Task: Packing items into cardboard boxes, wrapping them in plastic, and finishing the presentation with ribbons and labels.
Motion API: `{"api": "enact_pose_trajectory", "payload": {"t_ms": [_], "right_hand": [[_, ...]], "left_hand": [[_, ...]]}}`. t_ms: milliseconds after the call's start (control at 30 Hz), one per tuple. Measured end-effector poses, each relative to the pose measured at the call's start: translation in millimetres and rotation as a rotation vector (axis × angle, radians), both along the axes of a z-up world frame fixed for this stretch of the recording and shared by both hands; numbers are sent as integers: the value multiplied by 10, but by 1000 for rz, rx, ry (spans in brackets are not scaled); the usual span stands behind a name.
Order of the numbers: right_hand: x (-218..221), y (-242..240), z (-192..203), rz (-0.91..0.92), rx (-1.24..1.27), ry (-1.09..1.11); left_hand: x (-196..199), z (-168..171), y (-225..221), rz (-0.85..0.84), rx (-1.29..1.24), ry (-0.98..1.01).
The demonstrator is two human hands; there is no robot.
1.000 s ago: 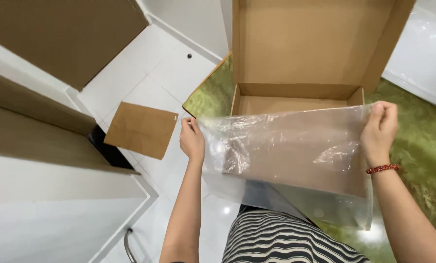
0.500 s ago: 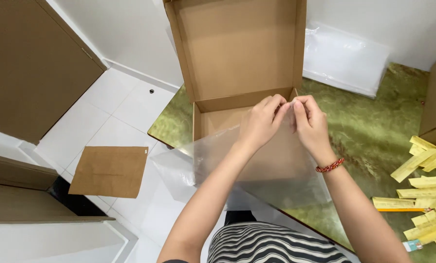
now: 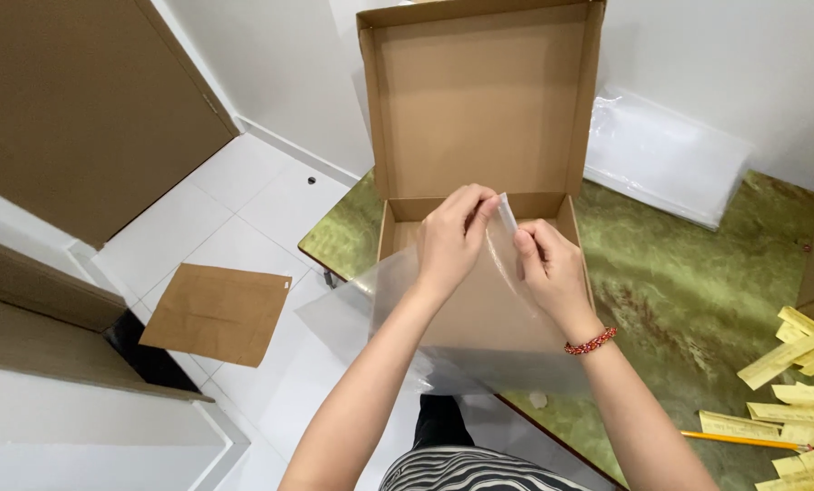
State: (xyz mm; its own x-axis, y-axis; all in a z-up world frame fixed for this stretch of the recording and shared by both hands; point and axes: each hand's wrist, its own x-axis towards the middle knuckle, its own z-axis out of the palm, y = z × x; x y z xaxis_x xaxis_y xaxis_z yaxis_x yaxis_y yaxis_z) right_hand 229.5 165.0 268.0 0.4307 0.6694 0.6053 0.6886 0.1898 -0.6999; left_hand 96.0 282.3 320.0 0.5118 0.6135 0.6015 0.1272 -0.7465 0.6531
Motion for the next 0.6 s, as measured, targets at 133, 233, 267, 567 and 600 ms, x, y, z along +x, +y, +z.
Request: {"api": "enact_pose_trajectory", "payload": {"t_ms": [133,233,267,567,600], "right_hand": [[65,-26,-258,44,-37,-68],[267,-159,-443,56,-154,-146],[377,-210,-510,36,-214,-192],[943,-342,-564,-157,-415,-146],[894,-290,-501,-176,-355,-24]], "left_hand": [[-291,107,295,98,35,-36],[-562,201,550,231,54,-104],[-643,176,666,255,68,-109],[-884,97,1213,367,-245,-179],[-856,91,1241,395,-322,-226]]}}
